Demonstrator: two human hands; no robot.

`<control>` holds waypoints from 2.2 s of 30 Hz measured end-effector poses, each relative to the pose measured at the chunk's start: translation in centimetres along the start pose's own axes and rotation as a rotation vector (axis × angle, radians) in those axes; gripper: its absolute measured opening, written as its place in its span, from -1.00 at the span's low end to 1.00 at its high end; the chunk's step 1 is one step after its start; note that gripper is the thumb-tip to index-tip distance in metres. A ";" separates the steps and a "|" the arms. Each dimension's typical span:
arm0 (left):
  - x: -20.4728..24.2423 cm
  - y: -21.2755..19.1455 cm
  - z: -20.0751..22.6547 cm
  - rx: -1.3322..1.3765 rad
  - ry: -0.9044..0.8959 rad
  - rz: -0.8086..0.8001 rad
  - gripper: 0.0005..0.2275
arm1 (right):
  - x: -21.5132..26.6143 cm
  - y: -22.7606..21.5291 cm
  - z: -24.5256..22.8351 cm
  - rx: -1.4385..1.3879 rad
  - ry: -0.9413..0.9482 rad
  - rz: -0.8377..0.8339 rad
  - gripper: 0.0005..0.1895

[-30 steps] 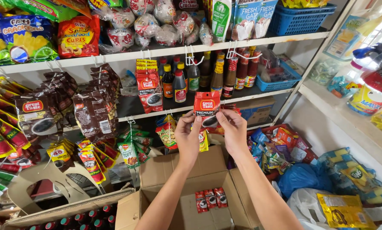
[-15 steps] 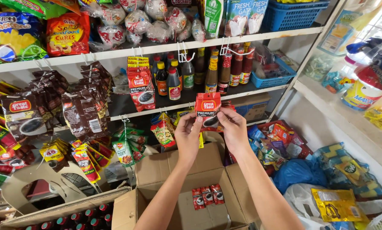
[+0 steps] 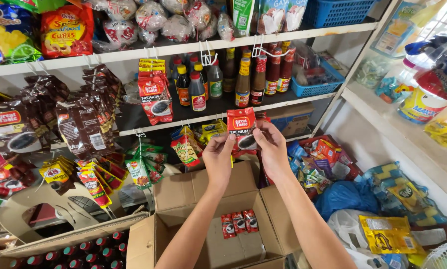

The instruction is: Picking various grocery items from shelves and packing them into a cardboard box.

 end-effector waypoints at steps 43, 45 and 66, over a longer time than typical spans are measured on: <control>7.9 -0.6 -6.0 -0.251 -0.154 0.118 -0.82 | 6.2 -7.6 9.1 -0.371 0.268 0.064 -0.70; 8.4 -1.3 -6.1 -0.269 -0.180 0.111 -0.83 | 6.6 -6.7 9.3 -0.349 0.318 0.123 -0.69; 20.3 -16.3 -18.6 -0.575 -0.612 0.109 -0.82 | 17.8 -8.6 30.9 -0.182 0.469 0.330 -0.73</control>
Point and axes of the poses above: each hand's wrist, its own x-axis away from the middle knuckle, its own y-axis out of the palm, z = x × y, the point moved 2 cm from there along -x, towards the middle knuckle, and after that the axes turned 15 degrees about -z, right-handed, at the moved point
